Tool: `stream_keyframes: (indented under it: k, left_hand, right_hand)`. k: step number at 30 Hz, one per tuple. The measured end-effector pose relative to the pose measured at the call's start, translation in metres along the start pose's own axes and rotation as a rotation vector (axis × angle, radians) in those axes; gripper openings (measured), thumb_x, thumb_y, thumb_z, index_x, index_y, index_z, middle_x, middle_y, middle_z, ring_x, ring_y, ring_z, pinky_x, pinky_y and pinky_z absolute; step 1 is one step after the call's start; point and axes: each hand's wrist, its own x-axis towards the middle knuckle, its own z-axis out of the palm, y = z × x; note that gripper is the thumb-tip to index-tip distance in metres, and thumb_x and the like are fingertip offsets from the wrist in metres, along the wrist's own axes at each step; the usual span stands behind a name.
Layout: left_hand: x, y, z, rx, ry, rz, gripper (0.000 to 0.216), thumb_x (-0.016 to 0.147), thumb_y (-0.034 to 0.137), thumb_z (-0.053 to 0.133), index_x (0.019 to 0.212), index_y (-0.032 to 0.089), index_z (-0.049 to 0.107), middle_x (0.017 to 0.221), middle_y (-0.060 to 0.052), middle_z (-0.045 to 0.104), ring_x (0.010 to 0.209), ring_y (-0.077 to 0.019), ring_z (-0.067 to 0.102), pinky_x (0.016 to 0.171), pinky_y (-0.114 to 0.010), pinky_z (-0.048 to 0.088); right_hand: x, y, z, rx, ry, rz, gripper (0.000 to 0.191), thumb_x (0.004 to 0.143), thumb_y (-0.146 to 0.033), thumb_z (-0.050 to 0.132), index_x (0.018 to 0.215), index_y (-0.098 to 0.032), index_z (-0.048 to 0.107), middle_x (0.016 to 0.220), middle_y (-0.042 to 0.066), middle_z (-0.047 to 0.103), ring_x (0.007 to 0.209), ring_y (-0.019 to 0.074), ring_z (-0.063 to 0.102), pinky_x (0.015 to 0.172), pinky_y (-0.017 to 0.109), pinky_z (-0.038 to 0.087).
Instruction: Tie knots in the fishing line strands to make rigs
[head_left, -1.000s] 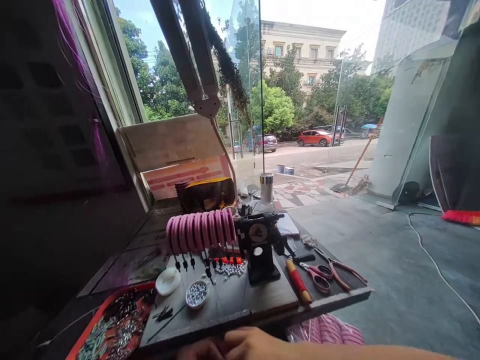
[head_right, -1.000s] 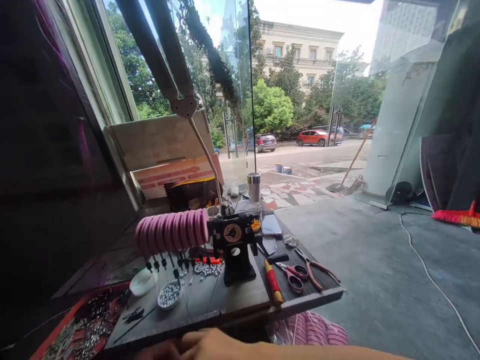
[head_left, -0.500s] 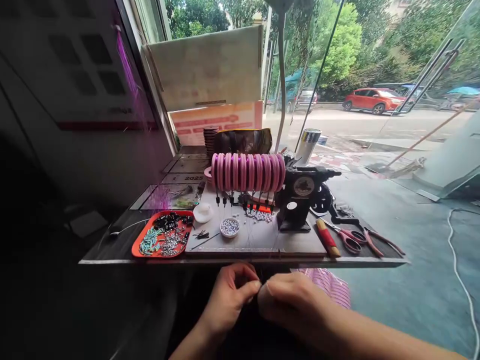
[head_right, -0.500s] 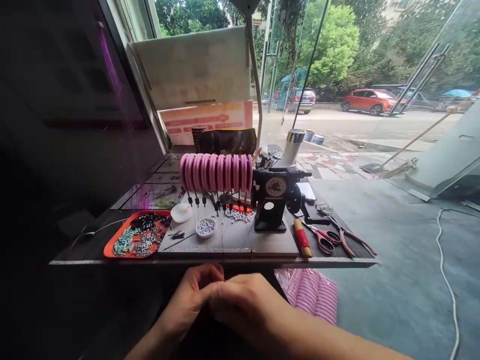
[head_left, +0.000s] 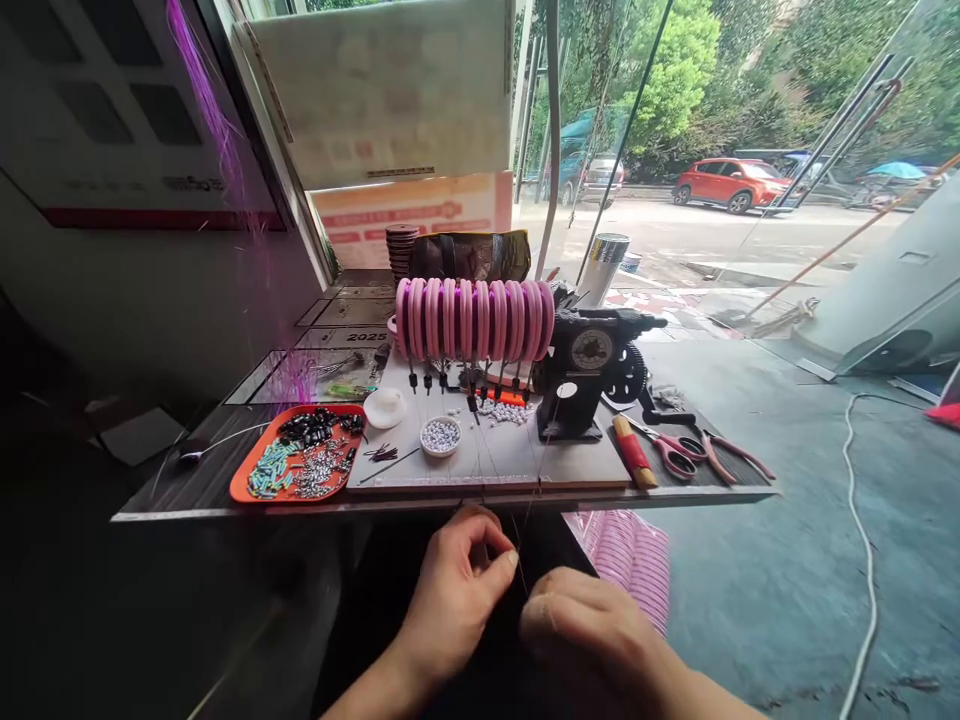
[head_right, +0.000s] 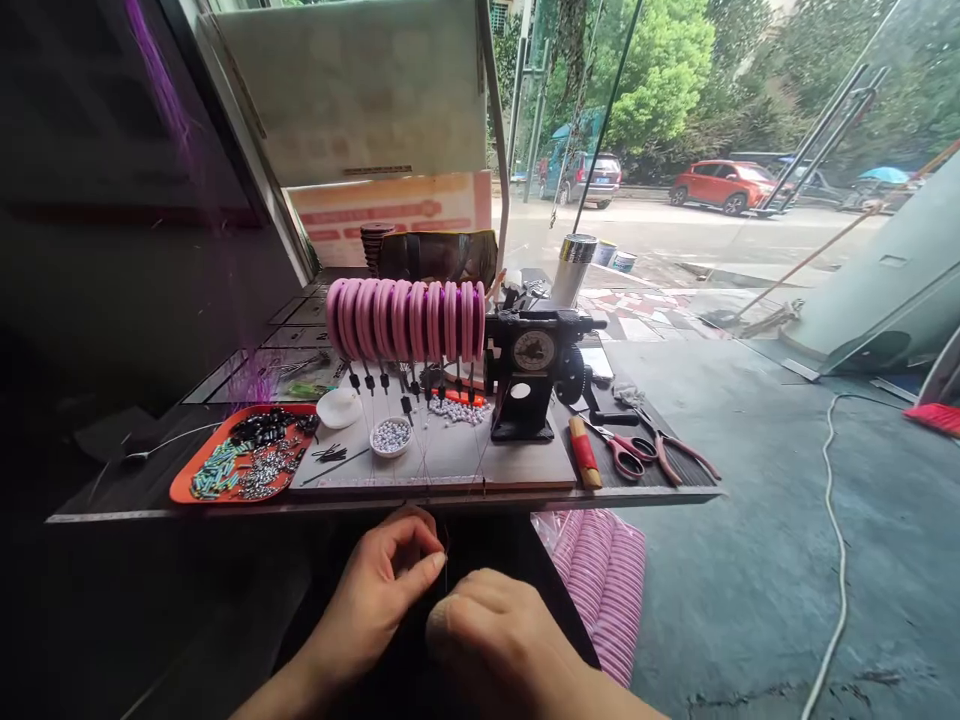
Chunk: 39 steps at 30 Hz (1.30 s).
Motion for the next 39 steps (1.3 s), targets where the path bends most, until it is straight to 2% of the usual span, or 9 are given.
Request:
stream_keyframes:
  k: [6,10,18,21,26,29,32,36,39]
  left_hand:
    - [-0.011,-0.018,0.002,0.494,0.403,0.598,0.013,0.077,0.008,0.052,0.076,0.018,0.060,0.077,-0.001,0.053,0.053,-0.0087,0.049,0.048,-0.020,0.042]
    - [-0.007,-0.024,-0.002,0.646,0.628,0.771,0.014,0.077,0.004,0.055,0.080,0.016,0.062,0.082,-0.003,0.051,0.067,-0.0117,0.057,0.061,-0.021,0.049]
    - [-0.005,-0.017,-0.006,0.810,0.647,0.742,0.015,0.076,0.002,0.052,0.073,0.015,0.060,0.076,-0.003,0.048,0.064,-0.0131,0.057,0.058,-0.022,0.050]
    - [-0.004,-0.015,-0.006,0.885,0.636,0.791,0.017,0.075,0.001,0.051,0.072,0.016,0.058,0.081,-0.006,0.055,0.072,-0.0159,0.061,0.066,-0.024,0.052]
    - [-0.001,-0.016,-0.010,0.960,0.518,0.850,0.019,0.074,-0.002,0.049,0.072,0.014,0.060,0.080,-0.010,0.067,0.075,-0.0193,0.066,0.071,-0.026,0.051]
    - [-0.001,-0.014,-0.012,0.886,0.436,0.759,0.021,0.072,-0.001,0.048,0.070,0.013,0.064,0.072,-0.010,0.068,0.067,-0.0199,0.065,0.065,-0.027,0.048]
    - [0.000,-0.004,-0.012,0.448,0.352,0.390,0.017,0.065,0.002,0.056,0.059,0.016,0.064,0.059,-0.004,0.064,0.055,-0.0148,0.057,0.056,-0.025,0.041]
    - [0.003,0.005,-0.009,-0.425,0.112,-0.269,0.014,0.053,0.005,0.065,0.045,0.016,0.060,0.053,0.002,0.058,0.044,-0.0052,0.039,0.043,-0.018,0.028]
    - [0.005,0.002,-0.006,-0.645,0.023,-0.435,0.007,0.049,0.011,0.068,0.048,0.014,0.062,0.060,-0.001,0.062,0.049,-0.0053,0.044,0.041,-0.015,0.028]
  right_hand:
    - [0.073,-0.024,-0.028,0.258,-0.117,0.225,0.016,0.082,-0.015,0.052,0.065,-0.017,0.051,0.062,-0.003,0.052,0.059,0.0094,0.048,0.058,0.019,0.039]
    - [0.123,-0.019,-0.033,0.378,-0.360,0.444,0.012,0.072,-0.007,0.056,0.064,-0.015,0.052,0.060,-0.005,0.052,0.057,0.0086,0.050,0.056,0.019,0.041]
    - [0.166,-0.011,-0.022,0.207,-0.663,0.675,0.015,0.079,-0.004,0.055,0.066,-0.012,0.055,0.054,-0.004,0.056,0.051,0.0083,0.056,0.052,0.019,0.045]
    - [0.173,-0.014,-0.018,0.083,-0.770,0.752,0.005,0.086,-0.013,0.055,0.086,-0.010,0.059,0.079,0.002,0.063,0.067,0.0114,0.061,0.061,0.025,0.051]
    - [0.182,-0.018,-0.012,-0.086,-0.883,0.788,0.028,0.090,-0.030,0.053,0.114,-0.015,0.053,0.112,0.007,0.057,0.093,0.0191,0.059,0.078,0.038,0.051]
    - [0.180,-0.023,-0.013,-0.141,-0.863,0.720,0.022,0.089,-0.027,0.055,0.106,-0.013,0.057,0.104,0.006,0.060,0.087,0.0177,0.061,0.074,0.035,0.052]
    - [0.162,-0.032,-0.024,-0.164,-0.715,0.562,0.010,0.085,-0.017,0.057,0.093,-0.014,0.062,0.090,0.003,0.063,0.084,0.0178,0.060,0.071,0.028,0.048]
    - [0.104,-0.032,-0.044,-0.275,-0.231,0.075,0.015,0.085,-0.014,0.051,0.099,-0.017,0.057,0.098,0.006,0.060,0.090,0.0178,0.055,0.075,0.029,0.042]
    - [0.052,-0.013,-0.046,-0.449,0.173,-0.264,0.018,0.091,-0.015,0.040,0.086,-0.014,0.057,0.074,0.006,0.059,0.067,0.0151,0.051,0.062,0.028,0.040]
